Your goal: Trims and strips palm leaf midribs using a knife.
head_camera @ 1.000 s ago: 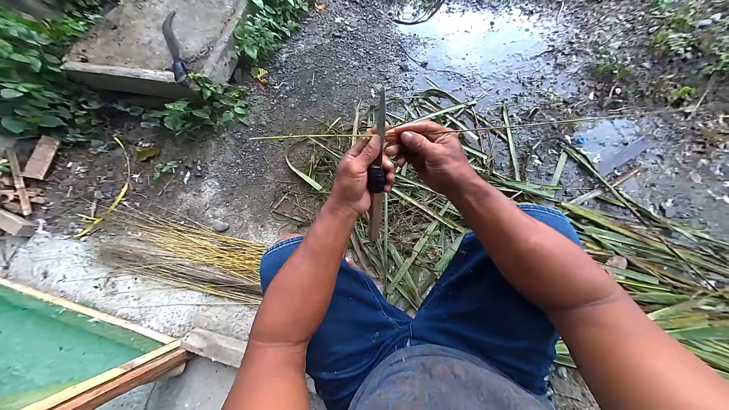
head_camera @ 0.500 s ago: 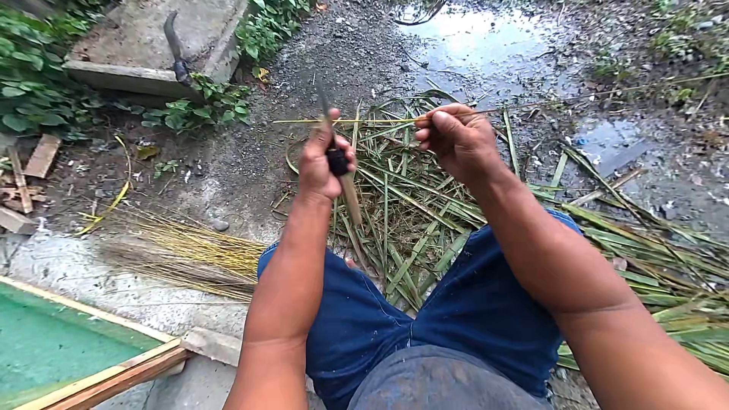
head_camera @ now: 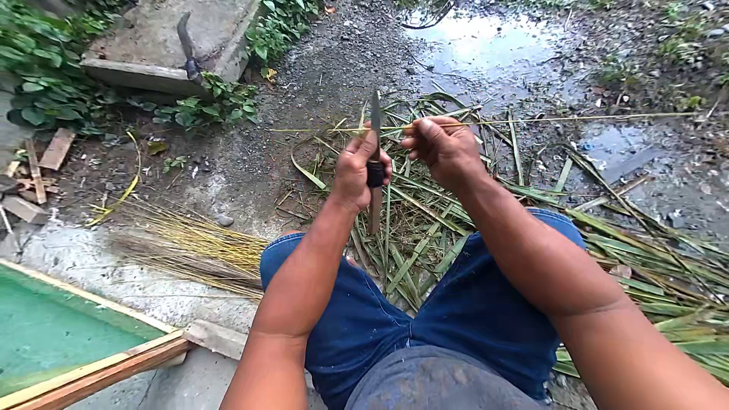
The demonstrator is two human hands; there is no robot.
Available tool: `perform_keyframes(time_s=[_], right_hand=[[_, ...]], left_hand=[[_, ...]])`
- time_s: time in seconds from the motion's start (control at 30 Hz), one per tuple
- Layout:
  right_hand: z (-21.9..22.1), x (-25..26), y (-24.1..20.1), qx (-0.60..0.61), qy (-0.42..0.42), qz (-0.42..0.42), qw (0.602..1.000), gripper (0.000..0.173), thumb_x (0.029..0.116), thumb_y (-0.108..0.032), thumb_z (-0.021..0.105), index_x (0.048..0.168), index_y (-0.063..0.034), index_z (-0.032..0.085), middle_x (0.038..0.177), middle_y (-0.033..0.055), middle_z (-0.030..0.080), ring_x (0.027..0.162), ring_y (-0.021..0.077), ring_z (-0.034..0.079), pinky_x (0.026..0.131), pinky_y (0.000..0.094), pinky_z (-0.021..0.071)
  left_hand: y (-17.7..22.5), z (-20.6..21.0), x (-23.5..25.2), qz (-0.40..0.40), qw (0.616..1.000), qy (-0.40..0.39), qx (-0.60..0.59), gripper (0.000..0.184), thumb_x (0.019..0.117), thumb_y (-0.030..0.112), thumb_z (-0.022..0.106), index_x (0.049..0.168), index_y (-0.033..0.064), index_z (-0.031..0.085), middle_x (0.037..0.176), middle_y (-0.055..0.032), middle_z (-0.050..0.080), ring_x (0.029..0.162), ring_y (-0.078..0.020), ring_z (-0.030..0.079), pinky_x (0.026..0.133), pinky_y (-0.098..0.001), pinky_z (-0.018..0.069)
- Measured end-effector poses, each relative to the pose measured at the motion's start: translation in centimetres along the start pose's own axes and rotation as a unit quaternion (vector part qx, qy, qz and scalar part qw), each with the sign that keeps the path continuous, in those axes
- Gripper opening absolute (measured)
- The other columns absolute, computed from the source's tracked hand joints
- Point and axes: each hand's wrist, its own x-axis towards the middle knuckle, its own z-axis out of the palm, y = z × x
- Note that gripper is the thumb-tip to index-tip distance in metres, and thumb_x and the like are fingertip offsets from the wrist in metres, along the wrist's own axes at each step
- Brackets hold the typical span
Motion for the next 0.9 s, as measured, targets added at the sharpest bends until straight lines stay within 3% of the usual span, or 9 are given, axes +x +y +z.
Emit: perform_keyframes(time_s=[0.1, 0.17, 0.27, 0.47, 0.63, 0.73, 0.8, 0.9], right_hand=[[-0.5, -0.1, -0.3, -0.001, -0.058, -0.024, 0.998, 0.023, 0.1071, -0.007, 0.044, 0.106, -0.0026, 0.067, 0.097, 0.0088, 0.076, 0.079, 0.0147, 0.074, 0.072, 0.0303, 0.0630], [-2.0, 0.3, -1.3, -0.003, -0.067, -0.052, 0.996, 0.025, 0.1076, -0.008, 0.042, 0.106, -0.0045, 0.067, 0.097, 0.0071, 0.076, 0.080, 0.0141, 0.074, 0.075, 0.0312, 0.0630], [-3.1, 0.5, -2.3, 0.010, -0.057, -0.067, 0.996, 0.025, 0.1080, -0.007, 0.041, 0.104, -0.0059, 0.066, 0.094, 0.0069, 0.076, 0.078, 0.0146, 0.074, 0.074, 0.0315, 0.0638], [-4.0, 0.5, -3.1, 0.002, -0.052, -0.062, 0.997, 0.027, 0.1084, -0.006, 0.038, 0.102, -0.0063, 0.064, 0.092, 0.0068, 0.076, 0.074, 0.0153, 0.074, 0.073, 0.0325, 0.0644], [-6.5, 1.2, -4.9, 0.002, 0.030, -0.106, 0.994, 0.029, 0.1093, -0.008, 0.035, 0.102, -0.0091, 0.062, 0.089, 0.0039, 0.075, 0.074, 0.0141, 0.072, 0.073, 0.0323, 0.0633], [-5.6, 1.2, -4.0, 0.026, 0.069, -0.069, 0.995, 0.025, 0.1105, -0.010, 0.035, 0.111, -0.0063, 0.060, 0.093, 0.0059, 0.074, 0.077, 0.0159, 0.073, 0.072, 0.0324, 0.0636], [-4.0, 0.9, -2.7, 0.028, 0.076, -0.034, 0.996, 0.025, 0.1111, -0.012, 0.036, 0.111, -0.0046, 0.060, 0.095, 0.0070, 0.074, 0.076, 0.0155, 0.073, 0.070, 0.0312, 0.0630], [-1.5, 0.0, -0.7, 0.013, 0.041, 0.000, 0.999, 0.025, 0.1105, -0.012, 0.040, 0.110, -0.0016, 0.063, 0.096, 0.0091, 0.075, 0.075, 0.0149, 0.073, 0.067, 0.0290, 0.0623]], left_hand=[[0.8, -0.9, 0.3, 0.009, 0.999, -0.027, -0.031, 0.035, 0.1127, 0.030, 0.032, 0.136, 0.0171, 0.055, 0.067, 0.0012, 0.061, 0.053, -0.0097, 0.060, 0.047, -0.0235, 0.0535], [2.4, -3.1, 1.0, 0.048, 0.997, 0.010, -0.057, 0.039, 0.1130, 0.036, 0.025, 0.130, 0.0227, 0.057, 0.068, 0.0062, 0.059, 0.053, -0.0064, 0.058, 0.049, -0.0221, 0.0533], [4.0, -4.9, 1.5, 0.091, 0.986, 0.080, -0.116, 0.038, 0.1128, 0.041, 0.028, 0.121, 0.0243, 0.061, 0.066, 0.0055, 0.058, 0.051, -0.0077, 0.057, 0.047, -0.0242, 0.0527], [2.9, -4.0, 1.0, 0.067, 0.994, 0.040, -0.079, 0.039, 0.1134, 0.036, 0.026, 0.128, 0.0215, 0.059, 0.064, 0.0041, 0.059, 0.052, -0.0087, 0.059, 0.047, -0.0244, 0.0533], [5.5, -7.0, 1.9, 0.113, 0.965, 0.184, -0.148, 0.031, 0.1118, 0.039, 0.036, 0.110, 0.0213, 0.062, 0.068, 0.0054, 0.058, 0.052, -0.0069, 0.057, 0.047, -0.0227, 0.0518], [4.1, -5.0, 1.3, 0.087, 0.977, 0.172, -0.090, 0.034, 0.1124, 0.039, 0.033, 0.120, 0.0213, 0.061, 0.068, 0.0061, 0.058, 0.053, -0.0066, 0.058, 0.048, -0.0229, 0.0522], [2.1, -2.8, 0.6, 0.045, 0.993, 0.111, -0.018, 0.038, 0.1129, 0.037, 0.029, 0.131, 0.0181, 0.056, 0.068, 0.0049, 0.059, 0.054, -0.0073, 0.059, 0.049, -0.0234, 0.0532], [0.2, 0.4, -0.3, -0.017, 0.999, 0.018, 0.023, 0.035, 0.1126, 0.030, 0.036, 0.139, 0.0132, 0.052, 0.069, -0.0010, 0.060, 0.054, -0.0118, 0.061, 0.048, -0.0259, 0.0546]])
